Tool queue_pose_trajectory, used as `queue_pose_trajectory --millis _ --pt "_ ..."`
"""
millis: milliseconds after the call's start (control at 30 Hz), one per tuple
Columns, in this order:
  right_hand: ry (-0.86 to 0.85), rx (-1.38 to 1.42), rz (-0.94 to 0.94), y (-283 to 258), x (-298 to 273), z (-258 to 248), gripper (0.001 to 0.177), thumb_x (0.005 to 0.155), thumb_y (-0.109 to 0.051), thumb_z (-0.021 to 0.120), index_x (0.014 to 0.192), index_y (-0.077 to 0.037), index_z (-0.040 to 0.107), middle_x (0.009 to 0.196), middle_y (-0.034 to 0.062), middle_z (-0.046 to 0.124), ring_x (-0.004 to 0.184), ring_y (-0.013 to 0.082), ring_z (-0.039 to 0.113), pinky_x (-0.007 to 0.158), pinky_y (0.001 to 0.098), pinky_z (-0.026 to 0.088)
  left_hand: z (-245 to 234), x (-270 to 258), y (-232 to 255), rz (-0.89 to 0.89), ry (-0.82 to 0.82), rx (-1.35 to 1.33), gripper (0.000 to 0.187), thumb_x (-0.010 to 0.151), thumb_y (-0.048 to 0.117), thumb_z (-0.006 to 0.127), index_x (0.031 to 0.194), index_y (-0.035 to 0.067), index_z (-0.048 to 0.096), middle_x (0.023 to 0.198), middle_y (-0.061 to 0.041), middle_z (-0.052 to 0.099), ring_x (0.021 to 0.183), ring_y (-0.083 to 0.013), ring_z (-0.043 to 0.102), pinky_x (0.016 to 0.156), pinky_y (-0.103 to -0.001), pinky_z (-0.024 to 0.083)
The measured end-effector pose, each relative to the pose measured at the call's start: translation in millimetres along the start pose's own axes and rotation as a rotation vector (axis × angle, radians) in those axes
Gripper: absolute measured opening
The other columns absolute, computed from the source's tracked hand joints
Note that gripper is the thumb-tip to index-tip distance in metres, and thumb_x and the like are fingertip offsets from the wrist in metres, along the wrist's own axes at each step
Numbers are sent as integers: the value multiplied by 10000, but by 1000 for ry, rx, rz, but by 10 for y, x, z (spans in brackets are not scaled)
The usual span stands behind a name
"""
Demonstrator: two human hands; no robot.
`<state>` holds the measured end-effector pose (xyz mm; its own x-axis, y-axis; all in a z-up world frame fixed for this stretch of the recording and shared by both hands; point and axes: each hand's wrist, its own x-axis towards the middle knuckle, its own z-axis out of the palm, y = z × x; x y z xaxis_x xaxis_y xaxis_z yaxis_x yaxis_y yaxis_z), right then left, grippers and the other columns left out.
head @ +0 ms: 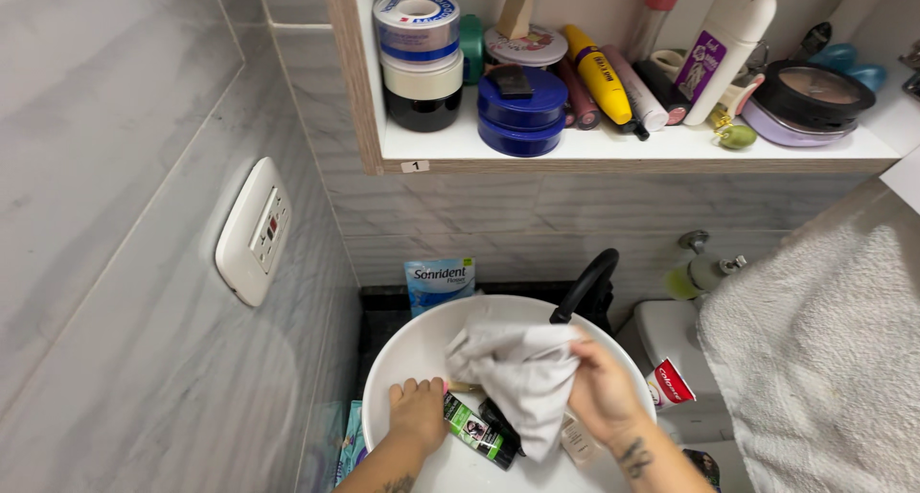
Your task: The person wipes various toiletries and cosmetic items with a white cloth and places them on shelves inside a bathroom cabinet. Items handled include bottles, tubes, a facial brush, a small black case, and other containers.
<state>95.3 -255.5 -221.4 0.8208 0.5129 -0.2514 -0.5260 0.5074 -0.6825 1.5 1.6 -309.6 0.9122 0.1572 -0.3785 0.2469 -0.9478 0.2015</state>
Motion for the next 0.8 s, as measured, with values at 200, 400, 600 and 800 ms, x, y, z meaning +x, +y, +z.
queue_pose_trajectory --millis 200,400,600,800 --pt "-228 159 -227 -772 -492 391 405 952 -211 515 1260 43 585 1323 237 642 1284 406 559 1136 591 355 -188 6 100 -42 14 -56 665 816 375 820 1368 144 531 1359 -35 550 1314 -254 432 1093 -442 273" --pt "-385 350 -356 -942 -777 149 424 1090 -210 536 1390 85 581 1439 293 580 1352 468 516 1171 637 311 -421 -179 83 160 -122 42 890 697 414 920 1451 188 504 1491 -56 432 1502 -324 212 1186 -474 171" --pt "-421 483 -297 -962 -810 217 561 1080 -353 551 1367 128 586 1443 328 555 1323 499 490 1119 641 305 175 124 -140 348 151 130 563 771 121 782 1312 211 651 1481 -102 436 1475 -370 201 1159 -544 139" --pt "-553 625 -265 -999 -768 275 534 1116 -337 496 1426 94 545 1508 306 510 1407 493 435 1177 638 277 258 127 -285 579 252 177 145 920 165 689 1035 114 760 1257 -61 624 1426 -366 316 1124 -544 191"
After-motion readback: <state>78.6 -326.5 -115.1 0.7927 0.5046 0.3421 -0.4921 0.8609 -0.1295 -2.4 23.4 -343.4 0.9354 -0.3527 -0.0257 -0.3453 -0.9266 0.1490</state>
